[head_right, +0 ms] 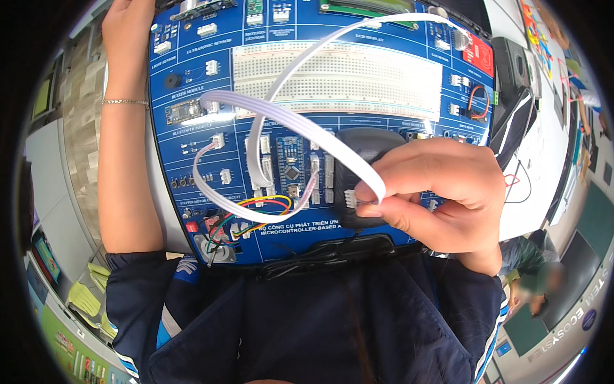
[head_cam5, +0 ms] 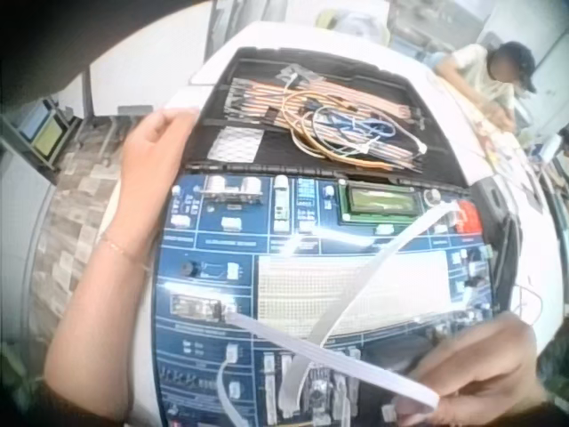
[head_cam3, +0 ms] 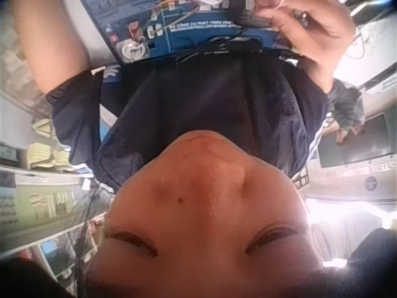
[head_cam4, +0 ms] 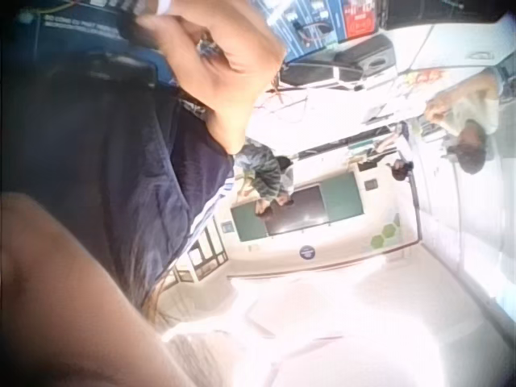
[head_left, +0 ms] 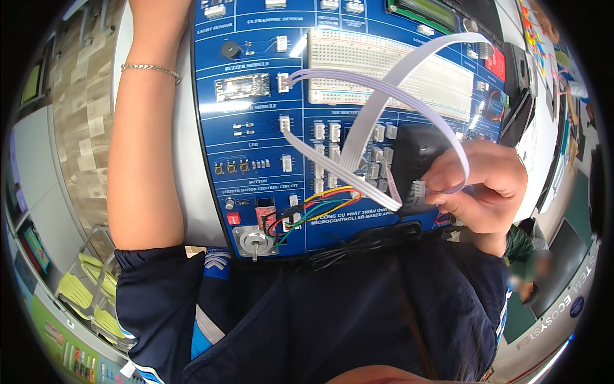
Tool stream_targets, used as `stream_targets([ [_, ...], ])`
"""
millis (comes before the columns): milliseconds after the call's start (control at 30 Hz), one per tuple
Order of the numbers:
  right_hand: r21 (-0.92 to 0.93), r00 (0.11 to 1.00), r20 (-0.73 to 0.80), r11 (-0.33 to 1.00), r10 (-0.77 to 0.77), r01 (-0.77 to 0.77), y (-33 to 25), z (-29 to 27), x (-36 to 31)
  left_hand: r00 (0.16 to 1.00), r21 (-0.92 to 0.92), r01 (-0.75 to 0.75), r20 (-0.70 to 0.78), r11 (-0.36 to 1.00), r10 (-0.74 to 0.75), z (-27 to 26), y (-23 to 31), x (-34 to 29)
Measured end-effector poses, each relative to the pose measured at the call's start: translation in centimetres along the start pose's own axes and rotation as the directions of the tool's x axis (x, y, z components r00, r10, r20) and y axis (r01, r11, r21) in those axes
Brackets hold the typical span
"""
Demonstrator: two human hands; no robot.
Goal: The person connects and adjusts multiple ribbon cables and jumper wires on a blue microcontroller development board. They plug in white ribbon cables into various headers, route wires across the board, and secure connections by hand.
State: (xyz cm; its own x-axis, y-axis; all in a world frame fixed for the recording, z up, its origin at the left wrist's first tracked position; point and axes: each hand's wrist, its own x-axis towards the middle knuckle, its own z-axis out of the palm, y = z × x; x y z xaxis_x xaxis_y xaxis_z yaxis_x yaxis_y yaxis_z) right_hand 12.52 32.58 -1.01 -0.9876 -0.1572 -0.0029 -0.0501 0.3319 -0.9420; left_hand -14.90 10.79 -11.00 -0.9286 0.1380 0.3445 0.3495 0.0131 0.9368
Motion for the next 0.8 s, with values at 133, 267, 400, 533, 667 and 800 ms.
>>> stream_targets([
  [133,0.031,0.999,0.021,0.998,0.046,-0.046,-0.1,-0.3,-0.3,1.000,-0.057,0.020,0.003,0.998,-0.019,0.0,0.2,-0.1],
  [267,0.038,0.997,0.032,0.997,0.066,-0.067,-0.2,-0.5,-0.4,0.995,-0.009,0.095,-0.014,0.995,-0.096,-0.4,-0.1,0.7],
  [400,0.024,0.998,0.016,0.998,0.055,-0.056,-0.1,-0.3,-0.5,0.995,-0.038,0.100,0.000,0.994,-0.100,-0.2,-0.3,0.7],
  [533,0.038,0.998,0.013,0.998,0.058,-0.059,-0.2,-0.3,-0.4,0.994,-0.030,0.103,-0.032,0.994,-0.104,0.2,0.3,0.2],
  [667,0.039,0.998,0.005,0.997,0.068,-0.069,-0.3,-0.2,-0.3,0.998,-0.027,0.063,0.033,0.998,-0.062,-0.6,-0.5,0.6],
  [800,0.016,0.998,-0.008,0.998,0.065,-0.065,-0.3,-0.2,-0.2,0.999,-0.069,0.032,0.001,0.997,-0.032,-0.1,0.4,-0.3],
])
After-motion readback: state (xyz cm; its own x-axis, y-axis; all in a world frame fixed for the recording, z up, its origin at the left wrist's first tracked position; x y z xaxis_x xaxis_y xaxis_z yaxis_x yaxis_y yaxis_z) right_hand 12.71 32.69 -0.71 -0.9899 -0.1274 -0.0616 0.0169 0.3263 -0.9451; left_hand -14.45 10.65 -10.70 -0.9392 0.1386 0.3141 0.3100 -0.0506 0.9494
